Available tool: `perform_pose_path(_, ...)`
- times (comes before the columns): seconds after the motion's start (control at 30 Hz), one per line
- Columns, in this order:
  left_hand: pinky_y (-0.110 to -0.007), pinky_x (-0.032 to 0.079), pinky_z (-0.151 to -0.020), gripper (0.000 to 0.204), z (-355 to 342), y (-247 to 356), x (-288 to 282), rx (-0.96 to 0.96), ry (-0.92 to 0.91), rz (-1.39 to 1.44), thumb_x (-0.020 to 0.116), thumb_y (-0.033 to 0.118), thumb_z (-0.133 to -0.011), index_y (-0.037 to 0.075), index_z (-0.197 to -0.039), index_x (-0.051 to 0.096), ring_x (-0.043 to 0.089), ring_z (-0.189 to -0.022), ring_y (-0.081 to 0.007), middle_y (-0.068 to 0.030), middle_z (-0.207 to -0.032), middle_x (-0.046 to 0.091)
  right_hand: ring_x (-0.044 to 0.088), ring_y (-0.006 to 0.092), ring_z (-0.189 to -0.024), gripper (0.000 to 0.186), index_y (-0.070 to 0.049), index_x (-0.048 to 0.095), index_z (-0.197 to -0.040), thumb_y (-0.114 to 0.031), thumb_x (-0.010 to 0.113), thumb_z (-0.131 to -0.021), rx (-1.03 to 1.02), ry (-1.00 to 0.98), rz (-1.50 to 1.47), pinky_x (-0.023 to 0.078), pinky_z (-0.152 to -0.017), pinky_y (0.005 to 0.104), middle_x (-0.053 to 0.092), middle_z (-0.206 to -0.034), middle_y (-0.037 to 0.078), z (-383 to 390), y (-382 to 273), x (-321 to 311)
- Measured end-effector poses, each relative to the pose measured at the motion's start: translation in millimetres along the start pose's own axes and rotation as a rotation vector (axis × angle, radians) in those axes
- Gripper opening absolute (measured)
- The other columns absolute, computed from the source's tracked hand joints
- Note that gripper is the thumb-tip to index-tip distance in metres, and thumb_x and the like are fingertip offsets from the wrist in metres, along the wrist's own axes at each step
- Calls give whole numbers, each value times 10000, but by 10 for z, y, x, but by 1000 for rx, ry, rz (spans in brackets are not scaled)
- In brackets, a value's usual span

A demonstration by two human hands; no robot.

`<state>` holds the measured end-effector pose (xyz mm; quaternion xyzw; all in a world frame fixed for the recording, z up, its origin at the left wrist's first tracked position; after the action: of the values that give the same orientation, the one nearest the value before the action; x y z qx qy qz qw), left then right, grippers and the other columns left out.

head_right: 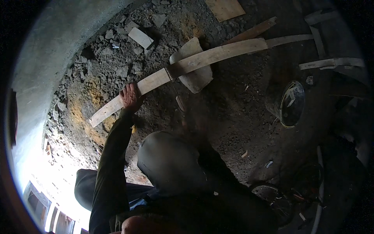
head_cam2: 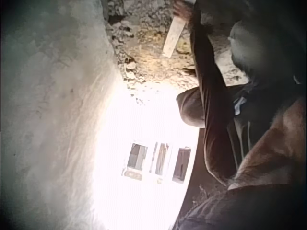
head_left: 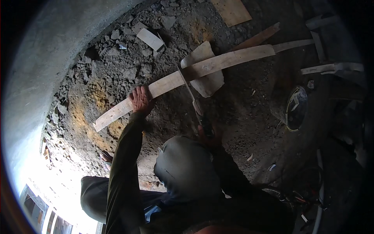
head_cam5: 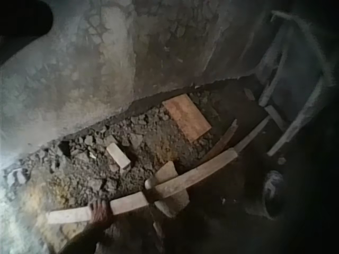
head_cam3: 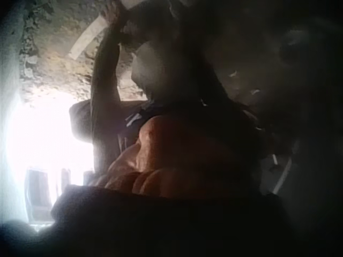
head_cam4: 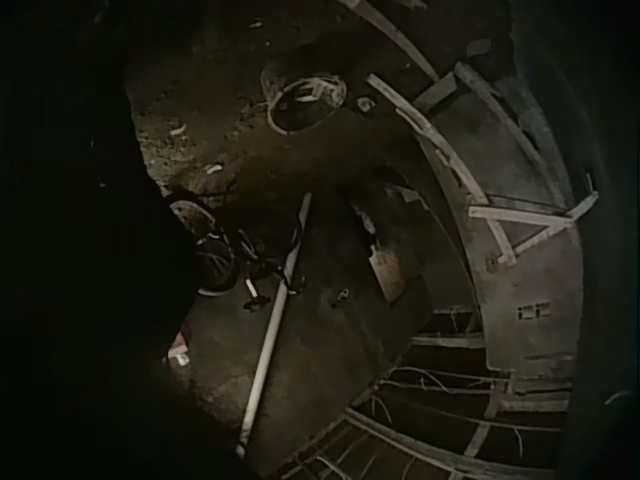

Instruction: The person measures a length of wood with a tape measure, then uses a hand saw to cut a segment from it while holding the wood steady on the ground with one hand.

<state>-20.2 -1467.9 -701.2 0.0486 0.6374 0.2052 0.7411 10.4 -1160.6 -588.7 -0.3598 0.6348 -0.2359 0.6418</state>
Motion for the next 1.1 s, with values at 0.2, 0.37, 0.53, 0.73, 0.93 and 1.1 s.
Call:
perform_pose_path(0.2,-502,284,-879,757,-5,31,-4,-11,-17,10,712,372,-657,129,-1291,377,411,-1066,-327,-139,-1120,431,625,232,-893,446,4,551,-1137,-213,696,-775,160,-37,-55,490,-756,344,636,-955,153,-14,-9,52)
perform_pose_path(0.37,-506,283,-879,731,-8,45,-53,3,-11,-24,687,362,-674,129,-1293,374,414,-1060,-333,-144,-1124,431,615,248,-977,532,-10,488,-1258,-182,672,-790,120,-84,-186,475,-826,352,602,-1085,187,-169,-341,57)
perform_pose_path(0.53,-517,277,-894,639,8,-112,100,3,-9,-87,613,307,-732,125,-1296,375,417,-1058,-345,-153,-1125,437,618,218,-951,508,-12,483,-1266,-151,641,-804,157,-153,-161,479,-806,331,621,-1044,167,-164,-328,100)
perform_pose_path(0.73,-563,249,-941,535,-16,44,3,-25,-28,-26,496,253,-823,140,-1328,359,417,-1081,-366,-162,-1132,449,612,152,-850,494,-17,473,-1274,-123,616,-813,142,-113,-20,482,-753,293,637,-965,116,-154,-292,131)
perform_pose_path(0.93,-617,172,-1007,509,15,-36,86,-122,-55,-4,472,267,-855,147,-1337,358,375,-1174,-391,-178,-1218,439,614,206,-940,504,-11,467,-1274,-118,630,-809,153,-163,-72,469,-789,309,626,-1034,167,-232,-592,113)
perform_pose_path(1.1,-627,153,-1021,495,12,-1,136,-121,-26,31,470,252,-851,135,-1324,378,373,-1182,-416,-215,-1241,439,604,215,-972,501,-5,480,-1259,-119,644,-800,105,-134,34,463,-806,315,617,-1045,179,-281,-563,20)
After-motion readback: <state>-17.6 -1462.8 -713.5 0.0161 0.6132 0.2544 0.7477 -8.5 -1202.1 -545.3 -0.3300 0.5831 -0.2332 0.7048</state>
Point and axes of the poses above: each hand's wrist, its own z-axis away from the middle knuckle, its own x-axis out of the palm, y = z × x, the point moved 10 cm from there along -z, towards the middle knuckle
